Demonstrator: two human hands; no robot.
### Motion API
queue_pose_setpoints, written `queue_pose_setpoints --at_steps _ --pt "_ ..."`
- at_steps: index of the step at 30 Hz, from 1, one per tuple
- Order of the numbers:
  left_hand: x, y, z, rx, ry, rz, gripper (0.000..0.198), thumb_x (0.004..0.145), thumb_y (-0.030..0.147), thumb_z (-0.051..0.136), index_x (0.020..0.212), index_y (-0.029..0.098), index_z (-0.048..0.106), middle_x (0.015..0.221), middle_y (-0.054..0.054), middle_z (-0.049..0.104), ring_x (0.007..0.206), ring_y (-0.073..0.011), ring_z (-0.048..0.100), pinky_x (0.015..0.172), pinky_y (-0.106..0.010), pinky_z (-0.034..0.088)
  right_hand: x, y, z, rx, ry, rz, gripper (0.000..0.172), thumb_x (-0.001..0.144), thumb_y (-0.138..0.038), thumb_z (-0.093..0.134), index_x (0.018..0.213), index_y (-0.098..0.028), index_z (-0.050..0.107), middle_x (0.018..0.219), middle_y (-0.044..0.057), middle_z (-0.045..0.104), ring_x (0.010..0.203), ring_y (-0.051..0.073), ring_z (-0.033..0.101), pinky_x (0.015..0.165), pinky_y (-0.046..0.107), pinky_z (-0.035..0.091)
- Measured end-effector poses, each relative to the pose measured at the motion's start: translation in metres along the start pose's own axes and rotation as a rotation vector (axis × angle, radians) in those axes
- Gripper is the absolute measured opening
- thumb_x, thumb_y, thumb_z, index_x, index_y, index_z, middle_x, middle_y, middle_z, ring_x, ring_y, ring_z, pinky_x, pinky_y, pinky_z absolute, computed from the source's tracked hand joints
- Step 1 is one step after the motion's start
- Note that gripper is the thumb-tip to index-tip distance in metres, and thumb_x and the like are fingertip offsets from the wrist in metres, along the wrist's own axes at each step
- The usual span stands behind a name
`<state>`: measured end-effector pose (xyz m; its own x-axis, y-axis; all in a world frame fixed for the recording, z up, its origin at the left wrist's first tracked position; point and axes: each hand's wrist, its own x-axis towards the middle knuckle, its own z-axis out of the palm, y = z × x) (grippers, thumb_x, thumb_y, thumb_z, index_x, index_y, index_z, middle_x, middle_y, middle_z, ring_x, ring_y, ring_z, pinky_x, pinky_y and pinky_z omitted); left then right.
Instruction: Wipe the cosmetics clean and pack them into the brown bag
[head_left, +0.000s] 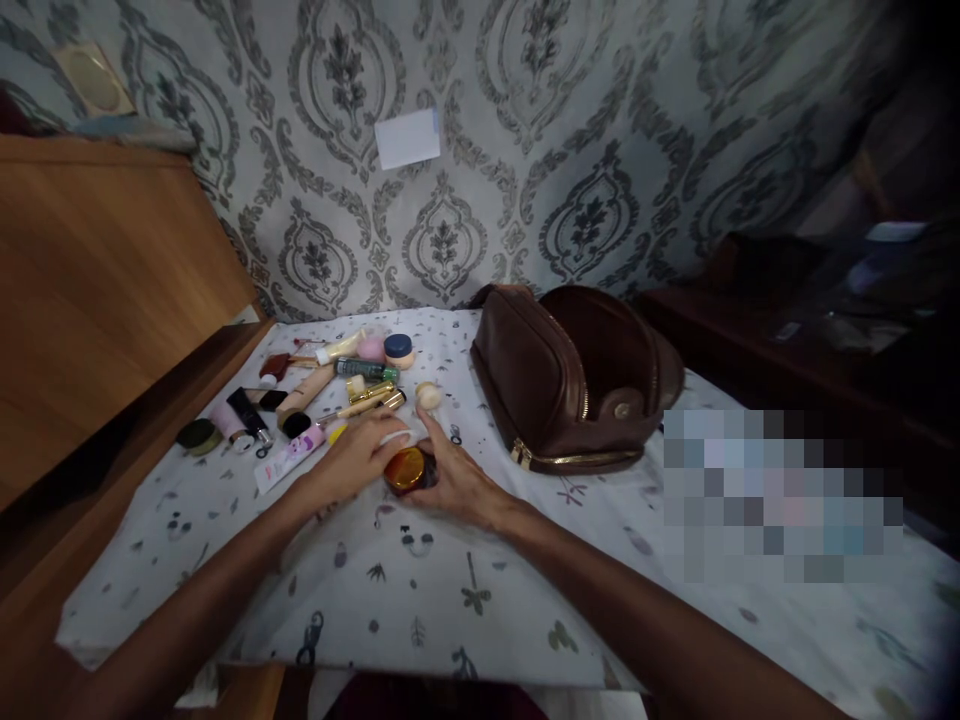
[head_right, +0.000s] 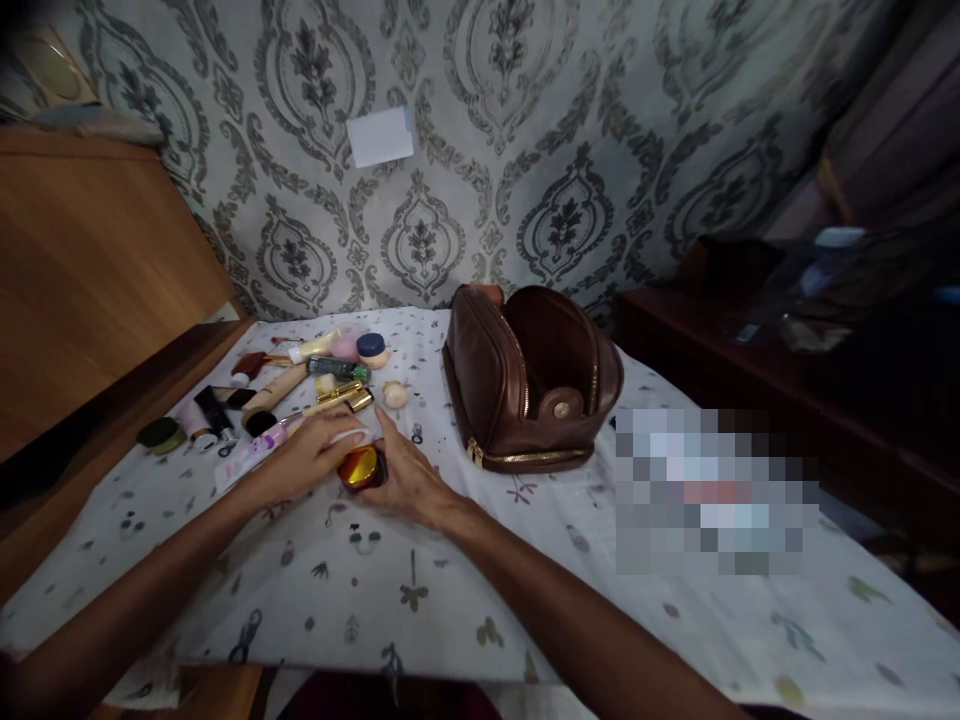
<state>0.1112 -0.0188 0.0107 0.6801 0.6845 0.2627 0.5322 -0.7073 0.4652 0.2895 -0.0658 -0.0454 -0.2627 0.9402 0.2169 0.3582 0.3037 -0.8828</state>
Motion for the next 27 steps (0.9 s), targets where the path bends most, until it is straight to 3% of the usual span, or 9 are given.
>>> queue_pose_setpoints --at_steps 6,9,11,14,16,22,27 --pt "-0.025 -0.017 0.002 -0.254 0.003 -0.199 0.037 0.093 0.047 0.044 0.073 0.019 0.057 0.073 -0.002 0.059 0.069 -0.0186 0.054 0.064 -0.030 0.046 0.000 0.001 0.001 -0.040 -0.038 0.010 0.117 0.066 -0.023 0.082 0.158 -0.025 0.009 0.114 0.006 0.068 0.114 0.027 0.060 0.101 0.045 0.043" --pt "-0.041 -0.019 0.008 -0.340 -0.021 -0.328 0.035 0.092 0.050 0.045 0.079 0.020 0.058 0.073 -0.001 0.056 0.063 -0.0169 0.052 0.054 -0.027 0.043 0.000 0.000 0.001 -0.043 -0.041 0.033 0.112 0.065 -0.023 0.083 0.156 -0.019 0.017 0.118 0.009 0.066 0.118 0.028 0.058 0.103 0.045 0.041" --pt "-0.051 -0.017 0.011 -0.346 0.013 -0.352 0.031 0.091 0.048 0.048 0.082 0.020 0.058 0.074 -0.001 0.057 0.065 -0.0174 0.053 0.053 -0.027 0.043 0.000 -0.003 0.000 -0.051 -0.045 0.049 0.100 0.065 -0.024 0.083 0.150 -0.017 0.031 0.118 0.010 0.066 0.115 0.027 0.059 0.101 0.043 0.042" --pt "-0.061 -0.010 0.014 -0.287 0.105 -0.321 0.023 0.089 0.044 0.052 0.088 0.022 0.057 0.080 -0.002 0.060 0.072 -0.0190 0.057 0.060 -0.028 0.046 0.001 -0.010 -0.002 -0.121 -0.037 0.062 0.061 0.065 -0.025 0.082 0.121 -0.018 0.058 0.107 0.007 0.067 0.101 0.025 0.062 0.088 0.038 0.047" --pt "-0.066 -0.002 0.014 -0.225 0.147 -0.285 0.018 0.090 0.040 0.052 0.088 0.022 0.057 0.082 -0.001 0.061 0.076 -0.0196 0.058 0.066 -0.030 0.046 0.001 -0.012 -0.003 -0.150 -0.019 0.074 0.045 0.065 -0.026 0.081 0.106 -0.019 0.063 0.098 0.004 0.066 0.091 0.022 0.062 0.080 0.034 0.047" --pt "-0.071 0.018 0.015 -0.065 0.153 -0.108 0.012 0.095 0.032 0.053 0.090 0.023 0.059 0.083 -0.001 0.062 0.078 -0.0177 0.060 0.072 -0.029 0.048 0.001 -0.007 -0.001 -0.100 0.049 0.023 0.040 0.066 -0.030 0.081 0.101 -0.020 0.063 0.090 0.001 0.064 0.085 0.019 0.059 0.075 0.030 0.045" --pt "-0.071 0.031 0.022 0.076 0.116 0.081 0.017 0.099 0.024 0.046 0.104 0.022 0.063 0.092 -0.004 0.061 0.083 -0.0175 0.061 0.074 -0.030 0.052 -0.001 -0.006 -0.001 -0.144 0.056 -0.089 0.040 0.067 -0.031 0.081 0.100 -0.019 0.064 0.091 0.004 0.064 0.089 0.022 0.057 0.077 0.032 0.045"
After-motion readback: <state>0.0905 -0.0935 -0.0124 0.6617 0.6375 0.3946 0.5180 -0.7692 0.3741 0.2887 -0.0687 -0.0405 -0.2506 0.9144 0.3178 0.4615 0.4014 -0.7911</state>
